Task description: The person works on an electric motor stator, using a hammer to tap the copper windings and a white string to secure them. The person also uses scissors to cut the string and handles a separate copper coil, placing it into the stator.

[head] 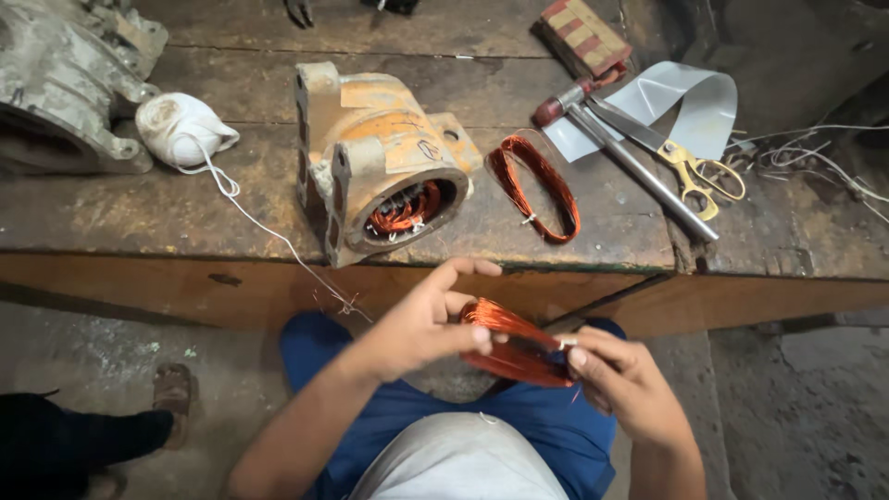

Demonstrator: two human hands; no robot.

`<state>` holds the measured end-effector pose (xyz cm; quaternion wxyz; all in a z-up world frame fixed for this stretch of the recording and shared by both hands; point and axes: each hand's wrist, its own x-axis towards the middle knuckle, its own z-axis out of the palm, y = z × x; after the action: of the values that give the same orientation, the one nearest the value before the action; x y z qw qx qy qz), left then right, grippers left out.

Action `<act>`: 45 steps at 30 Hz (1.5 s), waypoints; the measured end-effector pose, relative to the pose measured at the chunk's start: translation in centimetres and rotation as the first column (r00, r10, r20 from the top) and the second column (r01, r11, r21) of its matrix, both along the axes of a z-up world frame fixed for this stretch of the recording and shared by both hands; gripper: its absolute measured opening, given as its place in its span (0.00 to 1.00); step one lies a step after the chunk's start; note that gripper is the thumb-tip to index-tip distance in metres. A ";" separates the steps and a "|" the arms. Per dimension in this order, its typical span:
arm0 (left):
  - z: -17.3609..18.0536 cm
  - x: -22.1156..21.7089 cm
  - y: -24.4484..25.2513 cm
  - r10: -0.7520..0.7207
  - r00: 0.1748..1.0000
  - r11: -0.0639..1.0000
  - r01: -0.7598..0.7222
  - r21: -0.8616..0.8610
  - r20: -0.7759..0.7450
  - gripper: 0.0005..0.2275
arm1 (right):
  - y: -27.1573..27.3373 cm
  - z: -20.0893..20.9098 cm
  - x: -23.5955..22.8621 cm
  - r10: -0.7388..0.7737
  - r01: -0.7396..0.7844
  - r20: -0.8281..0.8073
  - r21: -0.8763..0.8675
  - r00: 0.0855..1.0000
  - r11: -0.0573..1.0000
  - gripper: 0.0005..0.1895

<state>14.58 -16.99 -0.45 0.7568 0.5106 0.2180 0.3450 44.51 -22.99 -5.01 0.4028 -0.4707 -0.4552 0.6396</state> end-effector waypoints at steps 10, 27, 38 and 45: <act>-3.5 -0.8 1.0 0.008 0.867 0.969 0.116 -0.216 0.499 0.18 | 3.4 -1.5 0.0 0.104 -0.120 -0.235 -0.056 0.967 0.991 0.17; -4.9 -1.7 0.1 0.079 0.840 0.977 0.041 -0.209 0.537 0.09 | 1.1 0.3 -2.5 0.070 0.356 -0.933 0.204 0.354 0.912 0.34; -6.0 -0.4 0.2 -0.107 0.932 0.982 0.154 -0.109 0.345 0.09 | -1.7 1.0 -1.0 -0.263 -0.009 0.269 0.715 0.926 0.699 0.27; -3.4 -1.8 0.0 -0.153 0.886 0.977 0.202 -0.068 0.437 0.19 | -0.4 -1.1 -0.8 0.021 0.058 -0.451 0.162 0.892 0.985 0.20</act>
<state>12.75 -16.95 -3.83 0.8420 0.3967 0.0173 0.3652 43.70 -23.34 -6.16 0.5424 -0.2774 -0.3981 0.6859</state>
